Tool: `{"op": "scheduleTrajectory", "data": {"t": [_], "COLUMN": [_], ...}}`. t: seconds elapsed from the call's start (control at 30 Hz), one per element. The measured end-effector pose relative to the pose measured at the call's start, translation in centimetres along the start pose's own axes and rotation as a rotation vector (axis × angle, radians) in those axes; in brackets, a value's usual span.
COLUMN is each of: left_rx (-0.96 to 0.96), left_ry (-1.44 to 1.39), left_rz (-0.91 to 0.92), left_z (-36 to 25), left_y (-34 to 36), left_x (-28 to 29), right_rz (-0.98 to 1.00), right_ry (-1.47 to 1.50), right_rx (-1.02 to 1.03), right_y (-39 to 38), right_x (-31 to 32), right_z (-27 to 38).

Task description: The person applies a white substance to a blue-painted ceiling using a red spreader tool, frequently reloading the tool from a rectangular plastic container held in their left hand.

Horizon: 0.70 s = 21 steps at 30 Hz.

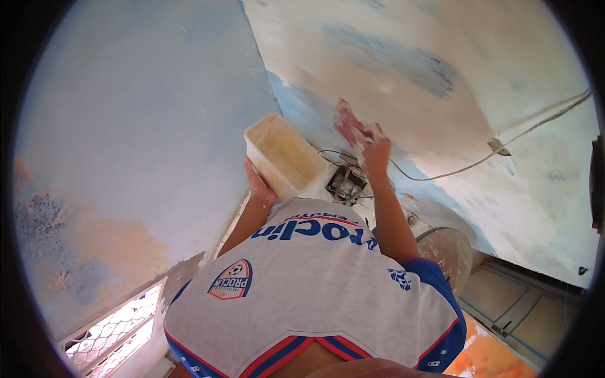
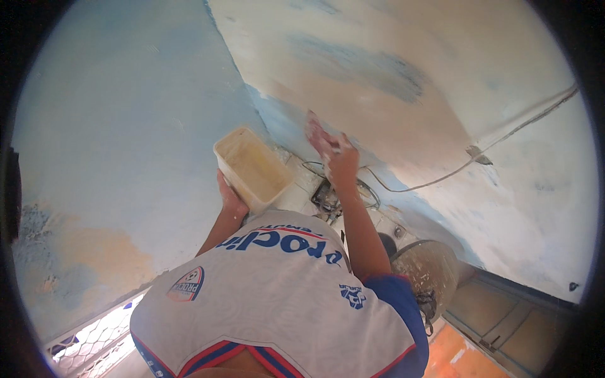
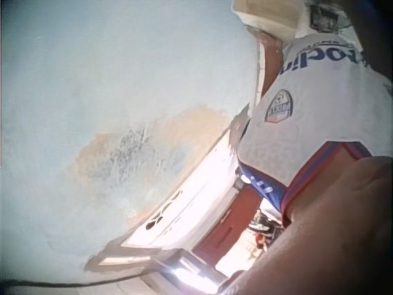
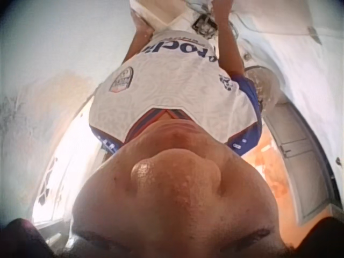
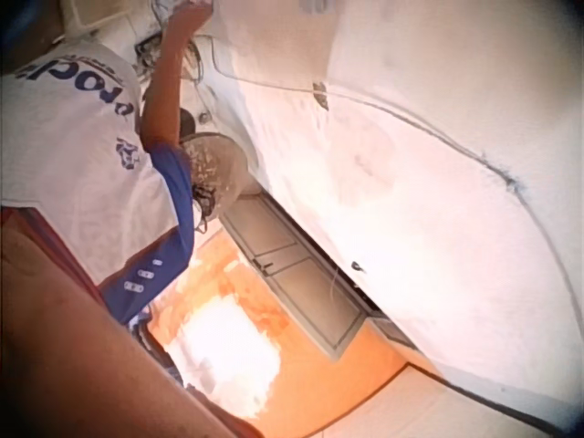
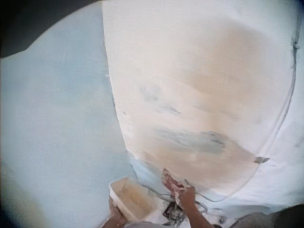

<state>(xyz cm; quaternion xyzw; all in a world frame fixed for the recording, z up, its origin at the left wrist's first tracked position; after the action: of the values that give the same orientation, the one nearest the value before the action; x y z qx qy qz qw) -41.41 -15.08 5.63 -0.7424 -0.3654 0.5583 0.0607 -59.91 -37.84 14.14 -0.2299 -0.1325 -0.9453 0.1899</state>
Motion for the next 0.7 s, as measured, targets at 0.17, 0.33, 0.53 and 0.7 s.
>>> {"op": "scheduleTrajectory", "data": {"t": [0.17,0.33,0.53,0.7], "left_rx": [-0.045,-0.001,0.051,0.177], "left_ry": [-0.020,-0.013,0.010,0.037], "left_rz": [-0.029,-0.042,-0.011,0.058], "left_z": [-4.0,-8.0,-11.9,-14.0], "left_y": [0.6,2.8,6.9,9.9], "left_x": [1.3,3.4,4.0,3.1], "right_rz": [0.035,-0.069,-0.306,-0.441], "right_ry": [0.087,0.039,-0.119,-0.121], "right_rx": [0.096,0.211,0.175,0.108], "right_y": [7.2,13.4,15.1,13.5], "right_x": [-11.1,-18.0,-16.5,-13.8], "right_z": [5.4,8.7,9.9,11.0]}}
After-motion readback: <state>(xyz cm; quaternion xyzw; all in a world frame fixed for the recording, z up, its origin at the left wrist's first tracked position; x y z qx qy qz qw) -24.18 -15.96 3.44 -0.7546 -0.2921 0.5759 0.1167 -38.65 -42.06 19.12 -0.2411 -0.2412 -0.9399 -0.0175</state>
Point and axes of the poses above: each hand's wrist, its own y-axis towards the middle knuckle, its own x-axis out of the back of the hand, z = x × y, the point moved 4 cm from there along y, towards the middle knuckle, and after that the axes turned 1 degree about -x, right-handed, at the moved point
